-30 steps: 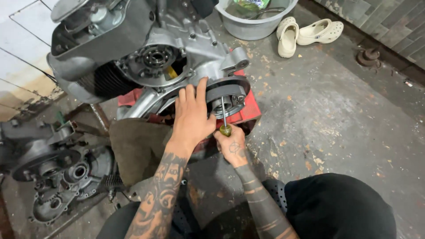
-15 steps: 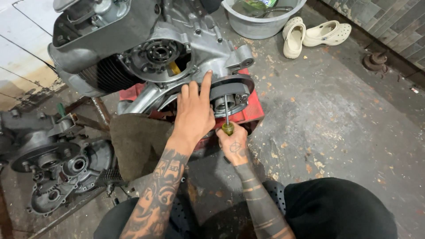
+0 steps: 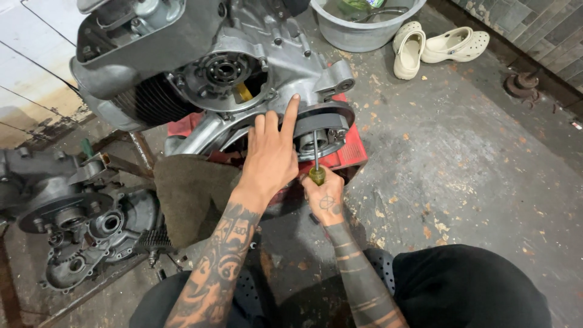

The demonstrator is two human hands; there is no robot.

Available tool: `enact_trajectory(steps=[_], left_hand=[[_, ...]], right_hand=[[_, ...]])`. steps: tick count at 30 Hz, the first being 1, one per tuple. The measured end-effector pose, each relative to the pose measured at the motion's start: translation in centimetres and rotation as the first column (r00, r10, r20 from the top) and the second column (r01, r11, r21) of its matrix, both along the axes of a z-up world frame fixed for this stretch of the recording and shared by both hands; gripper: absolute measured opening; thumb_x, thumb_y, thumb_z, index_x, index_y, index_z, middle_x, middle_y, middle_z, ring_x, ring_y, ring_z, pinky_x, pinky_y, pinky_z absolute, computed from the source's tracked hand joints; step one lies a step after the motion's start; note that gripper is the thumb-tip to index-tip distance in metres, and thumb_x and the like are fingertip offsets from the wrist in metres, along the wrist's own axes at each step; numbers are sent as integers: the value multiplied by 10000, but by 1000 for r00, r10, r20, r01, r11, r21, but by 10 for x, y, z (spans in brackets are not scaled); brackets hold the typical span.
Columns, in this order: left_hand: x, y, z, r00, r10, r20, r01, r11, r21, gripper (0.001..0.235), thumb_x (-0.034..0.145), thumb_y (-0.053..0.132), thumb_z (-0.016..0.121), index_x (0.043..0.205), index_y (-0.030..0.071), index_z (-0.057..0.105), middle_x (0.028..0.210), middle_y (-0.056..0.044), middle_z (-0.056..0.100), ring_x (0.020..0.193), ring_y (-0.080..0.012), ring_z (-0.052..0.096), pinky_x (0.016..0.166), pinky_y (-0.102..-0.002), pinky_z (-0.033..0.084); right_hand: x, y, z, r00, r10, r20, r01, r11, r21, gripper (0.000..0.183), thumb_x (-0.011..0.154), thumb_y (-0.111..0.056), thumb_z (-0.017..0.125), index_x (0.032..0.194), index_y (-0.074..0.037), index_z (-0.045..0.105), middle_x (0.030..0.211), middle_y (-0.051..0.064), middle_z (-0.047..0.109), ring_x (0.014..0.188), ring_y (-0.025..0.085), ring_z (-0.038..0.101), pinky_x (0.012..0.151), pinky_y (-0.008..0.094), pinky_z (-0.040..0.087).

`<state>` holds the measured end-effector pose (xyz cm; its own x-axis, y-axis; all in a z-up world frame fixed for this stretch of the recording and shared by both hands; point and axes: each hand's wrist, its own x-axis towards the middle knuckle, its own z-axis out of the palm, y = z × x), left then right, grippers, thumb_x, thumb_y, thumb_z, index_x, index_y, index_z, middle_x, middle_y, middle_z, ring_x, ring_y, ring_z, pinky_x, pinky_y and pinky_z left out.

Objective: The person works on a disassembled motorcycle engine resting on a red crate. They scrub the flywheel and stator area with a red-handled brush, use a screwdriver on the engine casing, reposition the engine, and handle a circular brake shoe assembly, removing parts by hand.

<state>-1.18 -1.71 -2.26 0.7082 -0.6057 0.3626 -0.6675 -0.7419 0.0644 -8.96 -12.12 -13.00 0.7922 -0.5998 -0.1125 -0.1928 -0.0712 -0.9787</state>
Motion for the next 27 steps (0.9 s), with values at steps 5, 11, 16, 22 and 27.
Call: enact_trajectory(steps=[5, 11, 16, 22, 27], left_hand=[[1, 1, -1, 1000, -2, 29, 2, 1000, 16, 1050, 758, 141, 734, 1643, 122, 170, 1031, -128, 426, 926, -320, 420, 794, -441, 451], [-6, 2, -2, 994, -21, 111, 16, 999, 48, 970, 802, 121, 661, 1645, 167, 184, 1038, -124, 422, 905, -306, 418, 771, -428, 442], [-10, 9, -2, 994, -95, 57, 97, 995, -35, 836, 837, 83, 676, 1575, 224, 310, 1413, -255, 350, 1048, -393, 464, 848, -487, 450], [-40, 13, -7, 997, 22, 70, 0, 955, -296, 619, 782, 163, 801, 1332, 74, 532, 1357, -224, 422, 1129, -407, 513, 880, -499, 476], [-47, 0, -30, 982, 172, -78, -186, 822, -539, 522, 843, 262, 800, 1259, 85, 540, 1109, -126, 553, 1001, -368, 635, 815, -424, 543]], right_hand=[[-2, 2, 0, 1000, -11, 10, 11, 999, -45, 148, 736, -188, 756, 642, -120, 664, 435, 59, 578, 455, 167, 608, 485, 268, 456], [-4, 3, 0, 1000, -26, 7, 26, 998, -61, 161, 731, -199, 742, 623, -131, 644, 435, 57, 563, 472, 162, 581, 490, 276, 443], [-3, 2, 1, 1000, -20, 12, 21, 996, -88, 156, 726, -183, 743, 628, -123, 639, 427, 52, 547, 470, 162, 588, 476, 270, 436], [-6, 0, 0, 1000, -3, -27, 1, 997, -83, 129, 723, -157, 675, 609, -126, 622, 399, 44, 537, 437, 168, 599, 474, 270, 456], [-6, -1, -1, 1000, -6, -5, 5, 997, -75, 113, 718, -133, 655, 613, -118, 617, 384, 54, 524, 433, 179, 616, 473, 276, 463]])
